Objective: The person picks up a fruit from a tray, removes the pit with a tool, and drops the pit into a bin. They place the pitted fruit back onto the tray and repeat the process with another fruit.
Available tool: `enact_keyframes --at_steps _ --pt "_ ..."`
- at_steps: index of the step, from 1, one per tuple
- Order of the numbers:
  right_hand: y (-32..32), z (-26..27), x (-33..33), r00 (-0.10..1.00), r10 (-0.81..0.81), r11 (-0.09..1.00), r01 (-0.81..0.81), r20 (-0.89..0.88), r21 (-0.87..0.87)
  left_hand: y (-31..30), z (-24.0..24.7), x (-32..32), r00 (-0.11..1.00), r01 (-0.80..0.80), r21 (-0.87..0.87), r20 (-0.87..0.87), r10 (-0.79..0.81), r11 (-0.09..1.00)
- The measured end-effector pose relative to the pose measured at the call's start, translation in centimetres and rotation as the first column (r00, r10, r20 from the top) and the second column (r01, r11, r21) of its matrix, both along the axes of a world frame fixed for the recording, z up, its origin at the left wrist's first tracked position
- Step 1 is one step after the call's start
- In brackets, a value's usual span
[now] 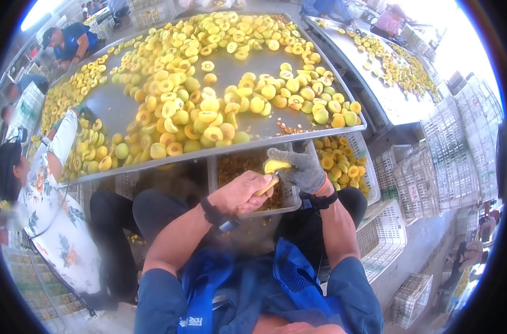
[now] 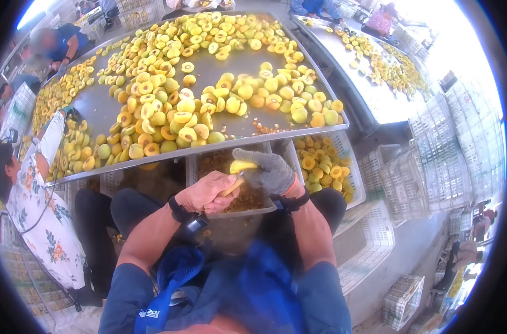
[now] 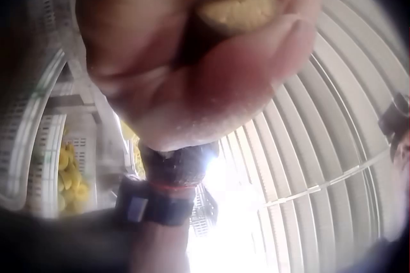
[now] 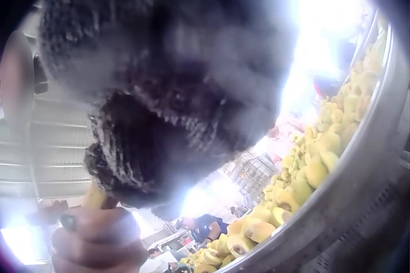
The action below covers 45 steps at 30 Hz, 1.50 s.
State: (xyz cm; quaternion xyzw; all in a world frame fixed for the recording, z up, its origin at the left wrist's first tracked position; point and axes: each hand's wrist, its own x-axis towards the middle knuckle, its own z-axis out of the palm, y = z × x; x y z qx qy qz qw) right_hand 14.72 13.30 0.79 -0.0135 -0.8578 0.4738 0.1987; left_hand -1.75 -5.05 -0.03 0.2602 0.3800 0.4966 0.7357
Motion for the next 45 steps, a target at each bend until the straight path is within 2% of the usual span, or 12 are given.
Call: enact_keyframes --at_steps 5,8,11,14,20,23,26,30,32,40,43,45 --pt "0.3 1.9 0.4 0.996 0.084 0.993 -0.086 0.027 0.076 -0.1 -0.4 -0.3 0.962 0.121 -0.051 0.252 -0.104 0.991" --pt "0.0 1.1 0.3 0.999 0.036 0.998 -0.035 -0.024 0.048 0.0 -0.1 0.1 0.984 0.087 -0.062 0.162 -0.076 0.994" --pt "-1.7 0.3 0.0 0.990 -0.131 0.988 0.134 -0.046 0.079 0.0 0.2 0.6 0.948 -0.040 0.068 -0.312 0.059 0.997" --pt "-2.6 0.4 -0.3 0.973 -0.229 0.964 0.224 0.015 0.142 -0.1 0.9 0.1 0.933 -0.047 -0.016 -0.357 0.038 0.999" --pt "-1.2 0.0 0.2 0.994 -0.043 0.999 0.042 0.096 0.013 -0.7 0.3 -0.6 0.998 0.061 -0.066 0.011 -0.061 0.996" --pt "-1.0 -0.6 0.2 0.994 -0.030 0.998 0.037 0.101 -0.060 -1.0 0.9 -0.6 0.980 0.111 -0.078 0.174 -0.096 0.991" --pt "-2.2 1.0 0.1 0.992 -0.078 0.997 0.078 0.097 0.005 -1.2 0.1 -0.4 0.972 0.094 -0.030 0.221 -0.085 0.995" --pt "-3.8 0.3 -1.1 0.948 -0.312 0.935 0.319 -0.070 0.158 -0.6 0.4 0.6 0.982 -0.072 0.014 -0.173 0.073 0.997" --pt "-4.4 -0.7 -1.7 0.902 -0.415 0.892 0.429 -0.120 0.145 -0.6 0.5 0.7 0.945 -0.103 0.023 -0.310 0.105 0.994" --pt "-2.2 1.4 -0.6 0.999 -0.040 0.995 0.038 0.012 0.097 -1.6 0.8 -0.2 0.999 0.039 -0.061 -0.018 -0.040 0.997" --pt "-1.3 1.7 -0.4 1.000 0.019 0.998 -0.019 -0.012 0.062 -1.5 0.6 -0.3 0.986 0.077 -0.077 0.153 -0.064 0.994" --pt "0.1 0.2 -0.4 0.999 -0.045 0.999 0.045 0.002 0.029 -1.5 0.0 -0.8 0.970 0.077 -0.069 0.238 -0.058 0.995"
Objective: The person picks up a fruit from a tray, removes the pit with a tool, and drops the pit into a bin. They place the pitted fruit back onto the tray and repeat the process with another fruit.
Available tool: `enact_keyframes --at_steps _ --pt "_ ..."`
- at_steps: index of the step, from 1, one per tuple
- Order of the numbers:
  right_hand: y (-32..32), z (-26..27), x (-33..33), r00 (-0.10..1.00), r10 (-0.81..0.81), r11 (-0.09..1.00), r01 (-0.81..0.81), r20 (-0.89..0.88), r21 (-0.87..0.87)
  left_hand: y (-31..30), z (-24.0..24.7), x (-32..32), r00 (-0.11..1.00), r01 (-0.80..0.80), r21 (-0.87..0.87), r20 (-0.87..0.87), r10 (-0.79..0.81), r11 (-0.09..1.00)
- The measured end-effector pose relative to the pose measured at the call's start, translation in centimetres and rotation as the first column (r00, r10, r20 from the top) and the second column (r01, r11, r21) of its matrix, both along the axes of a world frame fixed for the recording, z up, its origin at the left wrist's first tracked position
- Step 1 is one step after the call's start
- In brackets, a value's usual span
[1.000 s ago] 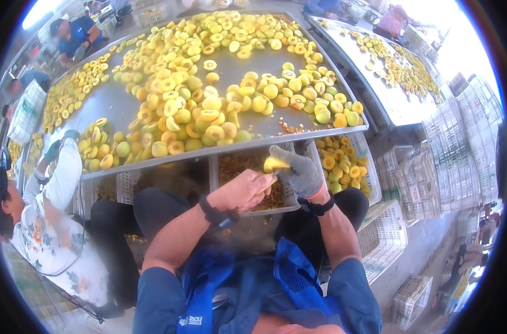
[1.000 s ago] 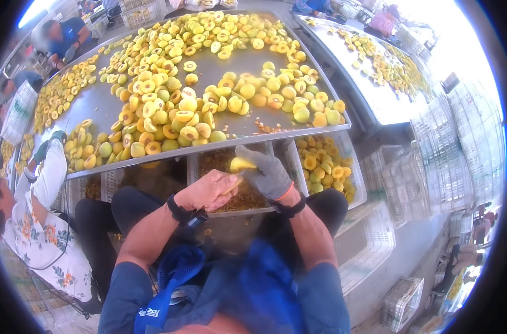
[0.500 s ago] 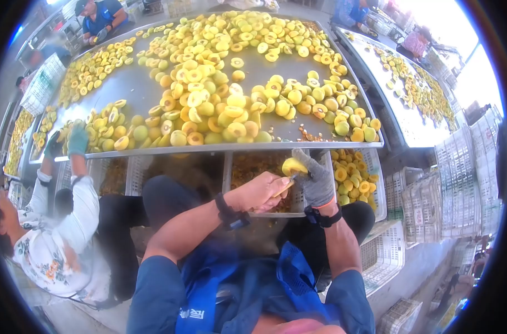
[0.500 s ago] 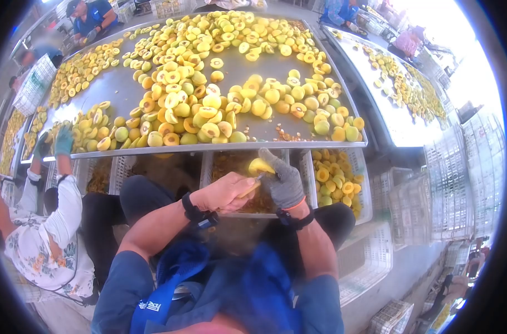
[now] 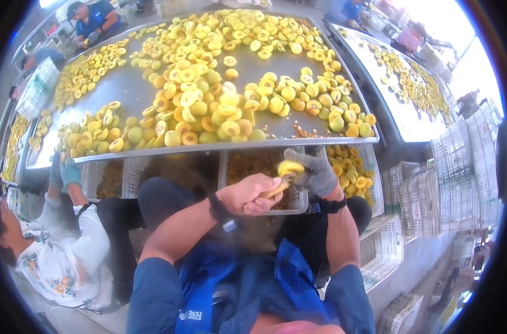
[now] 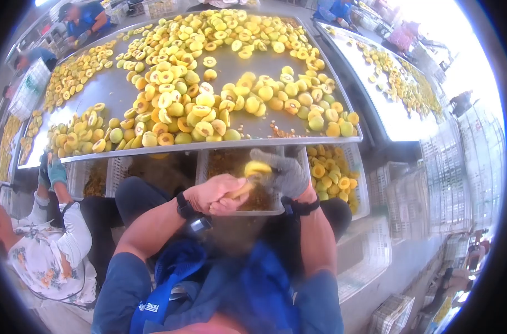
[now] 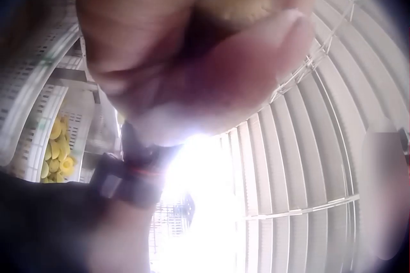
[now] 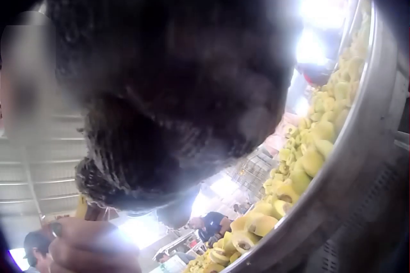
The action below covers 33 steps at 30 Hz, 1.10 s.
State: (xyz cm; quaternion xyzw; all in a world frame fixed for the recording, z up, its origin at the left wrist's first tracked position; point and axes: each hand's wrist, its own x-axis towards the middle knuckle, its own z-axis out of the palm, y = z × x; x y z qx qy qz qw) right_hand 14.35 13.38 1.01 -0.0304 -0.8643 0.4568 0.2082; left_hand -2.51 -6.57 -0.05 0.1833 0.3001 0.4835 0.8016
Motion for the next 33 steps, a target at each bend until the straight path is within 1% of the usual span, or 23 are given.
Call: enact_keyframes --at_steps 1,2,3,4,5,6,8,9,11,13,16,18,19,20,22,23,25,26,27,28,30,32,33 --pt "1.2 -1.2 0.0 0.997 -0.074 0.997 0.075 0.036 -0.014 0.1 -0.5 -0.5 0.999 -0.007 0.004 0.033 0.007 1.000" --pt "2.2 -2.3 0.6 0.978 -0.164 0.984 0.172 0.129 -0.051 0.2 -0.9 -0.7 0.997 -0.014 0.004 0.070 0.014 1.000" --pt "2.7 -2.5 1.0 0.943 -0.244 0.960 0.268 0.225 -0.083 0.3 -0.9 -0.6 0.984 -0.110 -0.001 -0.140 0.109 0.994" --pt "3.0 -1.9 1.2 0.871 -0.320 0.914 0.387 0.372 -0.119 0.9 -1.7 -1.5 0.890 -0.061 0.073 -0.448 0.088 0.995" --pt "4.0 -3.0 1.7 0.860 -0.402 0.909 0.417 0.316 0.019 1.6 -4.5 -1.2 0.523 -0.039 0.321 -0.800 0.294 0.946" --pt "5.0 -4.0 2.3 0.838 -0.483 0.875 0.457 0.253 0.158 2.1 -6.8 -1.0 0.016 0.114 0.515 -0.856 0.517 0.850" --pt "6.7 -4.3 3.4 0.802 -0.591 0.760 0.515 0.091 0.396 1.6 -6.0 0.0 -0.228 0.132 0.329 -0.908 0.352 0.935" --pt "7.7 -4.0 4.1 0.783 -0.609 0.753 0.523 0.124 0.399 1.3 -5.5 0.4 -0.347 0.120 0.233 -0.901 0.261 0.965" --pt "9.2 -3.7 6.4 0.735 -0.648 0.739 0.542 0.201 0.400 1.6 -4.9 0.6 -0.392 0.067 0.239 -0.886 0.245 0.969" --pt "11.3 -3.5 8.3 0.714 -0.664 0.729 0.552 0.222 0.405 2.1 -4.5 0.5 -0.419 0.012 0.247 -0.878 0.229 0.969" --pt "12.9 -1.3 10.6 0.602 -0.700 0.714 0.600 0.384 0.361 2.0 -3.4 0.3 -0.374 -0.010 0.198 -0.910 0.180 0.980" --pt "13.3 0.4 11.7 0.478 -0.660 0.675 0.716 0.580 0.178 1.9 -4.1 0.6 -0.323 -0.010 0.261 -0.915 0.244 0.965" --pt "14.2 0.1 12.2 0.449 -0.747 0.660 0.594 0.490 0.460 1.9 -3.9 0.7 -0.288 -0.010 0.271 -0.923 0.257 0.962" --pt "14.3 0.2 12.4 0.392 -0.831 0.557 0.572 0.395 0.602 1.8 -3.6 0.7 -0.258 -0.019 0.281 -0.928 0.267 0.960" --pt "13.1 2.1 10.7 0.313 -0.937 0.299 0.489 0.155 0.820 1.9 -3.4 0.9 -0.244 -0.039 0.289 -0.931 0.271 0.956" --pt "15.2 0.4 11.1 0.427 -0.900 0.333 0.536 0.091 0.776 2.0 -3.2 1.0 -0.235 -0.049 0.296 -0.932 0.277 0.954" --pt "15.2 1.0 7.9 0.537 -0.809 0.527 0.479 0.240 0.702 2.1 -3.2 1.1 -0.198 -0.056 0.294 -0.940 0.278 0.954" --pt "14.8 1.2 5.9 0.583 -0.751 0.613 0.445 0.308 0.652 2.2 -3.1 1.1 -0.202 -0.050 0.294 -0.939 0.278 0.955" --pt "14.3 1.2 3.5 0.612 -0.725 0.640 0.427 0.316 0.639 2.2 -3.0 1.2 -0.207 -0.043 0.293 -0.938 0.279 0.955" --pt "14.1 1.2 1.0 0.641 -0.697 0.664 0.409 0.321 0.626 2.3 -3.0 1.1 -0.214 -0.036 0.294 -0.936 0.280 0.955" --pt "16.0 -0.6 -3.5 0.626 -0.692 0.671 0.373 0.360 0.641 2.4 -3.2 1.1 -0.212 -0.025 0.296 -0.935 0.284 0.955" --pt "20.4 -5.3 -7.1 0.612 -0.742 0.607 0.437 0.275 0.664 2.5 -3.6 1.1 -0.209 -0.018 0.298 -0.935 0.288 0.954" --pt "20.8 -5.7 -8.8 0.605 -0.762 0.575 0.469 0.230 0.671 2.5 -3.8 1.0 -0.208 -0.016 0.299 -0.935 0.289 0.954"
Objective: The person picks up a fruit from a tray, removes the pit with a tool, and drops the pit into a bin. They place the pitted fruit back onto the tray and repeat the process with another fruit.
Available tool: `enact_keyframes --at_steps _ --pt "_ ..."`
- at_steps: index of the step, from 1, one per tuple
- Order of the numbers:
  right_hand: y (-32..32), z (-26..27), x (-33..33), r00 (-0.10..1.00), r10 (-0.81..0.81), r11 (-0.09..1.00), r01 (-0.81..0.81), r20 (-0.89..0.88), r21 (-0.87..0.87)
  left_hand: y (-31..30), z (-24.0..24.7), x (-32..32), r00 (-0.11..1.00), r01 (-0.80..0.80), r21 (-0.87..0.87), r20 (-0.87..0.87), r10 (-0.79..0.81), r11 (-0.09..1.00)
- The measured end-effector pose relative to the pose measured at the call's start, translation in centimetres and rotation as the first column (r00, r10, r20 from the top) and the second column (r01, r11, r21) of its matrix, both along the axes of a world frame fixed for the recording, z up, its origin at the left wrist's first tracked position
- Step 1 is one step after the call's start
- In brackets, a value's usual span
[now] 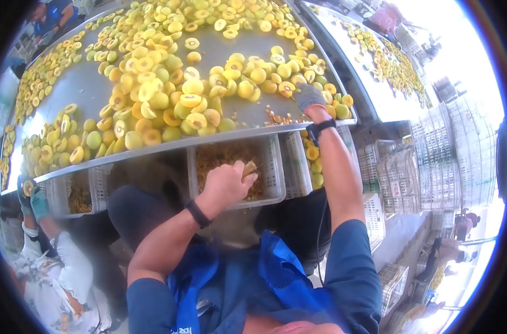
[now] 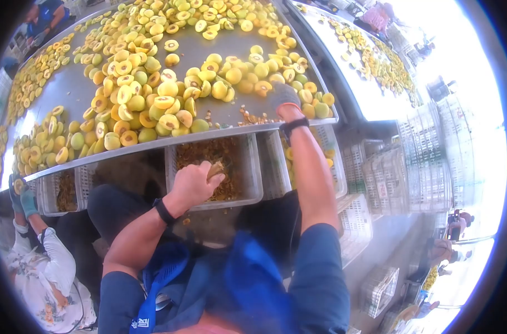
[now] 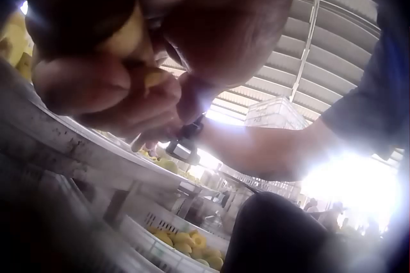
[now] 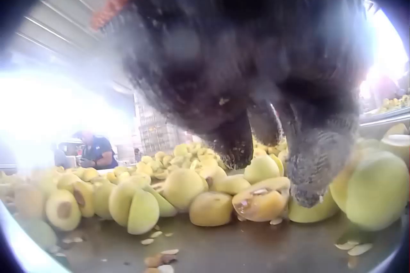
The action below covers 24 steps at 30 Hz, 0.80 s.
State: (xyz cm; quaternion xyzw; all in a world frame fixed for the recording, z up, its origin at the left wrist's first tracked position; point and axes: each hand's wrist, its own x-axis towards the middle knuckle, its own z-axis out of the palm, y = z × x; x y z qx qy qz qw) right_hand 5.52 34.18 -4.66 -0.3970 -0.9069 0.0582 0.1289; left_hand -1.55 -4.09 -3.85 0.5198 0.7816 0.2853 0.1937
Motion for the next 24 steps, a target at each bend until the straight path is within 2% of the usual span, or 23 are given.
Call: enact_keyframes --at_steps 3,4,7,9,12,14,17,18,21,22,24 --pt "0.6 -0.5 -3.4 0.978 -0.167 0.985 0.173 0.126 -0.031 -0.2 0.1 -0.5 1.000 -0.011 -0.021 0.012 0.011 1.000" --pt "1.3 -1.4 -4.1 0.970 -0.162 0.987 0.163 0.181 0.009 -0.3 0.2 -0.6 1.000 -0.018 -0.033 0.011 0.018 0.999" --pt "4.1 -3.7 -4.9 0.958 -0.003 0.998 -0.014 0.287 0.057 -0.4 0.2 -0.7 1.000 -0.016 0.009 -0.006 0.016 1.000" --pt "3.8 -5.7 -5.0 0.990 -0.082 0.983 0.061 0.113 0.174 -0.4 0.9 -0.7 1.000 0.002 0.003 0.015 -0.002 1.000" --pt "1.5 -3.0 -4.8 0.991 -0.134 0.989 0.135 -0.020 0.059 -0.4 1.5 -0.6 1.000 0.007 0.013 0.015 -0.007 1.000" --pt "0.0 -1.2 -4.5 0.989 -0.121 0.992 0.119 -0.083 -0.035 -0.4 1.3 -0.3 1.000 0.015 0.034 0.018 -0.016 0.999" --pt "-1.5 1.1 -3.0 0.971 0.008 0.998 -0.022 -0.238 -0.054 -0.4 1.4 0.1 1.000 0.024 0.057 0.018 -0.025 0.998" --pt "-2.0 2.0 -2.5 0.978 -0.012 0.994 -0.010 -0.207 -0.109 -0.2 1.5 0.2 0.999 0.027 0.065 0.019 -0.028 0.998" --pt "-6.3 5.2 0.8 0.878 -0.125 0.873 -0.124 -0.461 -0.472 0.2 1.2 0.5 0.999 0.021 0.098 0.048 -0.025 0.995" --pt "-7.7 5.5 1.9 0.787 -0.223 0.724 -0.262 -0.576 -0.638 0.2 1.1 0.6 0.995 0.020 0.120 0.096 -0.032 0.993" --pt "-10.4 5.5 3.9 0.709 -0.274 0.636 -0.374 -0.650 -0.675 0.6 1.1 0.5 0.981 -0.002 0.145 0.191 -0.026 0.989"
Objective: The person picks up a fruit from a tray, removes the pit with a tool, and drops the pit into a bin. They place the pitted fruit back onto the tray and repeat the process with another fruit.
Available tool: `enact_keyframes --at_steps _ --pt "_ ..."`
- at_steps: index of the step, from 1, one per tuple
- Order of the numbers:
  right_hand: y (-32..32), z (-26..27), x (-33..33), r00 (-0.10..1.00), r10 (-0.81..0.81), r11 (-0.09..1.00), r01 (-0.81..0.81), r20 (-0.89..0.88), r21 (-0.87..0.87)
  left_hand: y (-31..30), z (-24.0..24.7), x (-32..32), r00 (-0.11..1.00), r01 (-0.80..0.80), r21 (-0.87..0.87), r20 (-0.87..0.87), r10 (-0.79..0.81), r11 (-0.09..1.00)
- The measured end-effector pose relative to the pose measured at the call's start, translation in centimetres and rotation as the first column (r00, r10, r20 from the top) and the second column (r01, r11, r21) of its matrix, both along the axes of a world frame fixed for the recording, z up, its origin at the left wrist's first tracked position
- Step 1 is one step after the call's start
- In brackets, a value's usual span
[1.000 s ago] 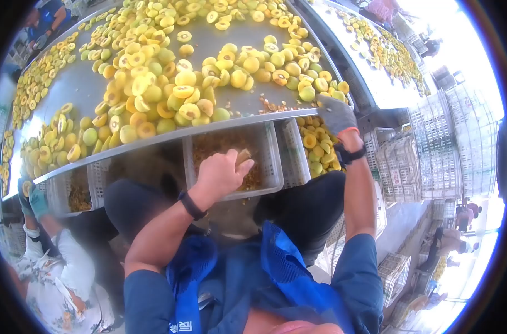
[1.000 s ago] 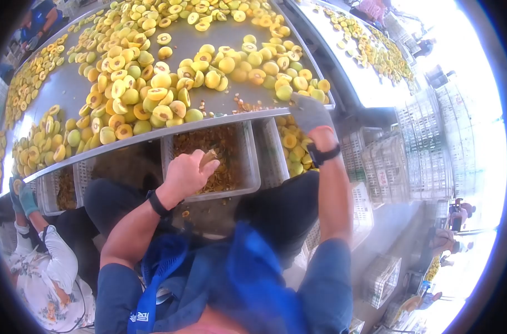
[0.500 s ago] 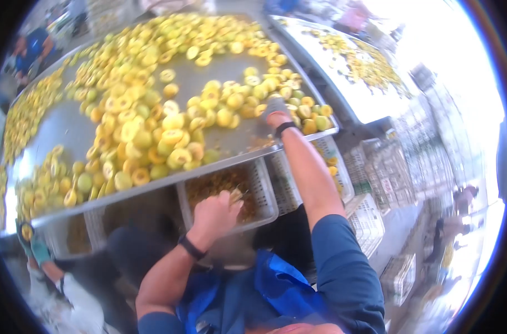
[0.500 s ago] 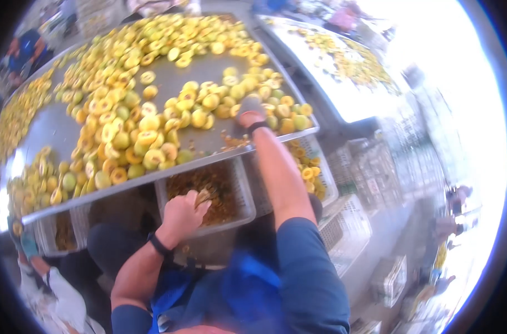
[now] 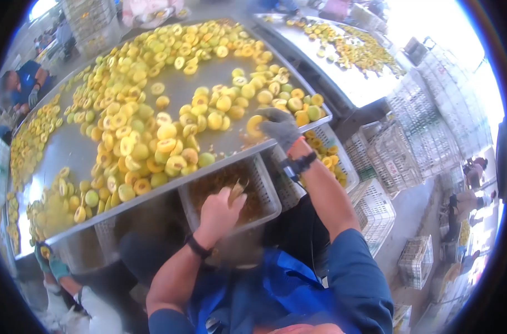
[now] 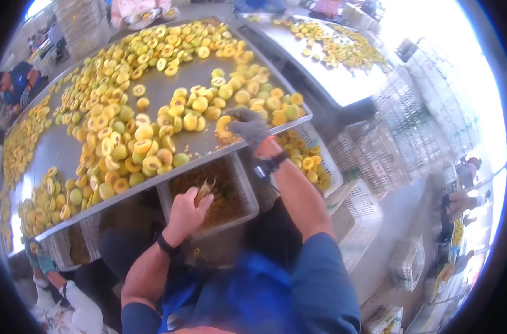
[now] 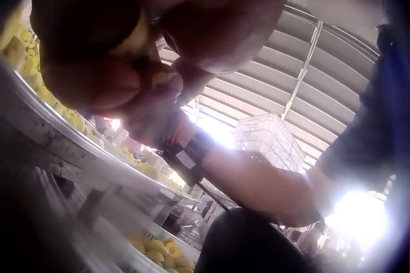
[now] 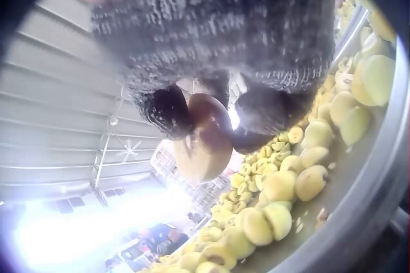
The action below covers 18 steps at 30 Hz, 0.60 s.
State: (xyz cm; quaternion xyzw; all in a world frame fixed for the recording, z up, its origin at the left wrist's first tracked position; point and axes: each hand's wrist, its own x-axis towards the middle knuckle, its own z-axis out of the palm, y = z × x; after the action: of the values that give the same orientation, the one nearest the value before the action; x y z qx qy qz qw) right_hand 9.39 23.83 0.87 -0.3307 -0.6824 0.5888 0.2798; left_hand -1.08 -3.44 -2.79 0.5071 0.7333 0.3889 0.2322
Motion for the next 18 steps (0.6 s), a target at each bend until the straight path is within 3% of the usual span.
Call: enact_keyframes --at_steps 1,3,4,6,8,11,12,13,14,16,18 --pt "-1.1 0.0 0.7 0.997 0.018 0.998 -0.022 -0.069 -0.064 0.1 0.0 0.0 0.997 -0.009 0.059 0.076 0.005 0.998" --pt "-2.9 -0.1 2.3 0.985 0.158 0.985 -0.151 -0.073 0.089 0.6 0.2 -0.1 0.976 -0.039 0.180 0.217 -0.001 0.983" --pt "-3.9 -0.2 2.7 0.972 0.226 0.963 -0.212 -0.070 0.167 0.6 0.4 -0.3 0.915 -0.084 0.108 0.403 0.034 0.991" --pt "-6.0 0.3 3.0 0.963 0.270 0.956 -0.267 -0.010 0.125 1.1 1.4 -0.5 0.691 -0.126 -0.027 0.715 0.108 0.992" --pt "-7.1 -0.3 3.2 0.950 0.313 0.949 -0.313 0.006 0.039 1.7 2.0 -0.2 0.645 -0.154 0.047 0.761 0.065 0.987" --pt "-8.0 -1.1 2.5 0.929 0.369 0.926 -0.371 0.035 0.075 1.9 1.0 -0.6 0.574 -0.138 0.080 0.819 0.014 0.987" --pt "-8.5 -1.1 2.1 0.932 0.362 0.930 -0.363 -0.039 -0.058 2.2 0.6 -0.4 0.540 -0.147 0.097 0.842 -0.003 0.984" --pt "-8.7 -0.9 2.0 0.924 0.381 0.923 -0.383 -0.037 -0.041 2.2 0.3 -0.1 0.502 -0.153 0.111 0.865 -0.020 0.982" --pt "-8.8 -0.4 2.0 0.917 0.398 0.917 -0.399 -0.033 -0.022 2.1 0.1 0.0 0.544 -0.166 0.089 0.839 0.016 0.982" --pt "-9.1 -0.5 1.9 0.908 0.420 0.903 -0.417 -0.005 0.108 2.4 0.0 0.3 0.623 -0.178 0.062 0.779 0.064 0.982" --pt "-8.7 -2.4 1.7 0.921 0.385 0.853 -0.379 0.058 0.360 2.9 0.1 0.8 0.535 -0.242 -0.014 0.832 0.145 0.970"
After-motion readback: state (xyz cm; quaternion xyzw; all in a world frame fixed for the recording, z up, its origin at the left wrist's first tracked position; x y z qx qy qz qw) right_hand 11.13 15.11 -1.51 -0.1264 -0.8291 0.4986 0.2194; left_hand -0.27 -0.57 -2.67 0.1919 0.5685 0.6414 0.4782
